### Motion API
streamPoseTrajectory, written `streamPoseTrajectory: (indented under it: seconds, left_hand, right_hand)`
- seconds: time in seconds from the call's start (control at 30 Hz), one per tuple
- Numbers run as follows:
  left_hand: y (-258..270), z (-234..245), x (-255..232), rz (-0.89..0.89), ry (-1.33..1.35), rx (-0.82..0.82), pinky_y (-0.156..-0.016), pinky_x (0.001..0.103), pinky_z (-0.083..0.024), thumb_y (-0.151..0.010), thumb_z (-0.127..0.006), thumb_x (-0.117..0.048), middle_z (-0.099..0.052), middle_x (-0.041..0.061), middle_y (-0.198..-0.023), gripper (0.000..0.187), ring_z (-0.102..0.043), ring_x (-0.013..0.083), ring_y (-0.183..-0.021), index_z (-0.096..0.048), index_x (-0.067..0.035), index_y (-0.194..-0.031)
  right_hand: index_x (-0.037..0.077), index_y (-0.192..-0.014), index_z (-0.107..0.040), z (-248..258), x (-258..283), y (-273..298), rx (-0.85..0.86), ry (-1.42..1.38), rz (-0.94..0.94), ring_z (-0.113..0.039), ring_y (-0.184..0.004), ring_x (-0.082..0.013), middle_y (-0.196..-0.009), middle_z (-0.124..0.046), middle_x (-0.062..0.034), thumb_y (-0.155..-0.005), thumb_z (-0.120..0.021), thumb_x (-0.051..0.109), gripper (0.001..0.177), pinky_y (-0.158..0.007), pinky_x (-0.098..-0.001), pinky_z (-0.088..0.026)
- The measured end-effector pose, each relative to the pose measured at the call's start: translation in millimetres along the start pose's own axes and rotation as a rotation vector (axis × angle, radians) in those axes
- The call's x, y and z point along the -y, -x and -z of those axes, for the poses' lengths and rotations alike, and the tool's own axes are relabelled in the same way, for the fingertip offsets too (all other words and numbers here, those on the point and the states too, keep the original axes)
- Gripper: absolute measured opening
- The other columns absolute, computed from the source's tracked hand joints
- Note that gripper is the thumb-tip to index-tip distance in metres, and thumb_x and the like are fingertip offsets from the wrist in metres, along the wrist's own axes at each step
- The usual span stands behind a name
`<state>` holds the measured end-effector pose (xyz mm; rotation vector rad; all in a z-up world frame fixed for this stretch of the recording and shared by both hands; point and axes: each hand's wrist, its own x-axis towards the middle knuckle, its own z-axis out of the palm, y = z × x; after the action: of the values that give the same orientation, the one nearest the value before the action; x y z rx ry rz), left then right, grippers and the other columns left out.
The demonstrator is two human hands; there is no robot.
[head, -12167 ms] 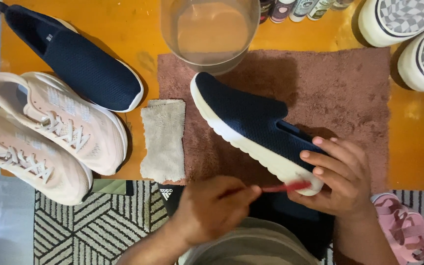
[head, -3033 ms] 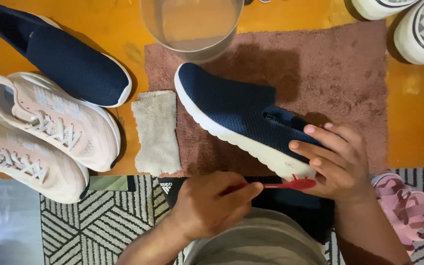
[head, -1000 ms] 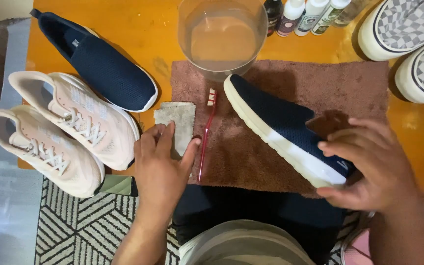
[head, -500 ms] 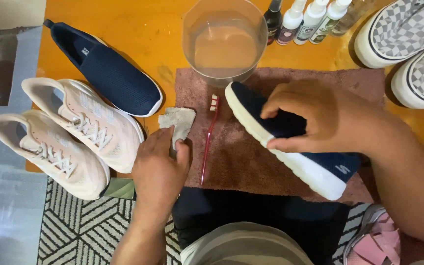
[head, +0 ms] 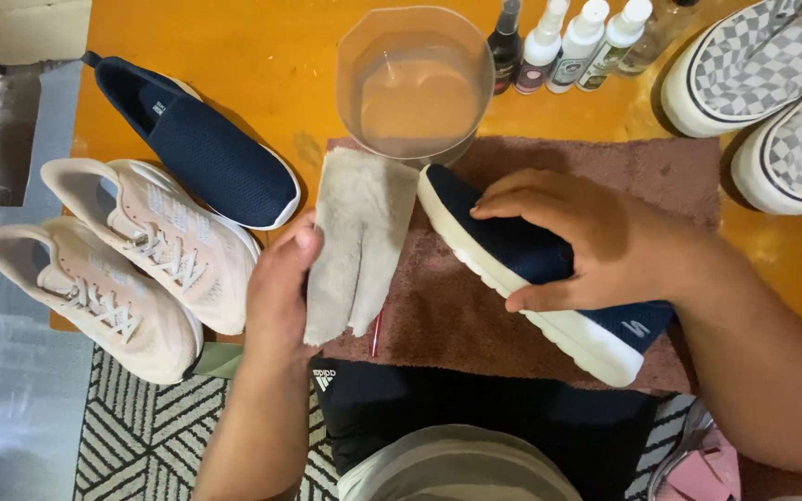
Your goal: The person scrubs the white midsole and outsole of a dark blue slip-on shoe using a red toothbrush, then wipes the shoe with a cloth. The person repeats the brushing on the outsole pattern.
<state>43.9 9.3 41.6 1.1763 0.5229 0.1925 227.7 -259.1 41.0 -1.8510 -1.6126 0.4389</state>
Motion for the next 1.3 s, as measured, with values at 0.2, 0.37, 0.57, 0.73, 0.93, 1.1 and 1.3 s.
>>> streamPoseTrajectory:
  seconds: [0.2,0.37,0.57,0.73,0.93,1.1,1.3]
  left_hand:
    - [4,-28,-13,-0.359,-0.602,0.031,-0.075,0.023,-0.054,-0.095,-0.073,-0.012,-0.072,-0.003,-0.1,0.026,-0.066,0.0074,-0.084,-0.066,-0.01,-0.12]
    - [-15,-41,-5,-0.797,-1.045,0.083,-0.096,0.041,-0.053,-0.096,-0.063,-0.008,-0.072,0.013,-0.124,0.036,-0.068,0.026,-0.108,-0.065,-0.004,-0.131]
    - [-24,-47,16,-0.889,-1.151,0.21,-0.12,0.05,-0.05,-0.091,-0.062,-0.006,-0.065,0.009,-0.146,0.055,-0.06,0.0351,-0.139,-0.055,-0.01,-0.146]
    - [-11,-57,19,-1.009,-1.213,0.265,-0.107,0.048,-0.059,-0.094,-0.066,-0.005,-0.063,0.014,-0.148,0.046,-0.061,0.0361,-0.138,-0.059,-0.004,-0.14]
    - [4,-57,28,-1.023,-1.205,0.264,-0.125,0.042,-0.048,-0.085,-0.056,0.01,-0.058,0.02,-0.152,0.058,-0.056,0.0376,-0.145,-0.058,0.003,-0.143]
    - [17,-53,26,-0.965,-1.0,0.345,-0.122,0.045,-0.053,-0.093,-0.054,0.015,-0.064,0.019,-0.146,0.048,-0.065,0.0398,-0.139,-0.061,0.003,-0.139]
    - [15,-42,-8,-0.647,-0.812,-0.02,-0.064,0.03,-0.06,-0.101,-0.05,-0.008,-0.072,-0.001,-0.083,0.032,-0.069,0.012,-0.068,-0.068,-0.009,-0.128]
  right_hand:
    - [0.007,-0.15,-0.048,-1,1,3,0.003,-0.035,-0.017,-0.05,-0.142,-0.0336,-0.154,-0.05,-0.0166,-0.077,-0.087,0.048,0.093,-0.114,-0.0477,-0.046]
    - [0.005,-0.149,-0.049,-1,1,2,-0.014,-0.052,-0.002,-0.051,-0.141,-0.0344,-0.153,-0.051,-0.018,-0.077,-0.088,0.045,0.092,-0.117,-0.0481,-0.044]
    - [0.005,-0.148,-0.051,-5,-5,5,-0.035,-0.052,0.002,-0.056,-0.137,-0.0348,-0.147,-0.056,-0.0182,-0.077,-0.089,0.045,0.09,-0.114,-0.0466,-0.046]
    - [0.006,-0.142,-0.058,2,0,-2,0.022,-0.072,-0.042,-0.06,-0.132,-0.0346,-0.142,-0.062,-0.0159,-0.08,-0.083,0.051,0.08,-0.11,-0.046,-0.047]
    - [0.006,-0.137,-0.059,2,2,-3,-0.026,-0.01,0.023,-0.065,-0.124,-0.0353,-0.135,-0.065,-0.0159,-0.082,-0.084,0.047,0.073,-0.102,-0.047,-0.052]
    - [0.004,-0.126,-0.059,6,9,-8,-0.069,-0.018,0.096,-0.07,-0.113,-0.0367,-0.126,-0.067,-0.0172,-0.082,-0.087,0.041,0.063,-0.092,-0.0463,-0.057]
    - [0.008,-0.152,-0.047,-2,-7,6,0.017,-0.016,-0.014,-0.053,-0.142,-0.0367,-0.154,-0.054,-0.0178,-0.079,-0.087,0.045,0.091,-0.113,-0.0512,-0.045]
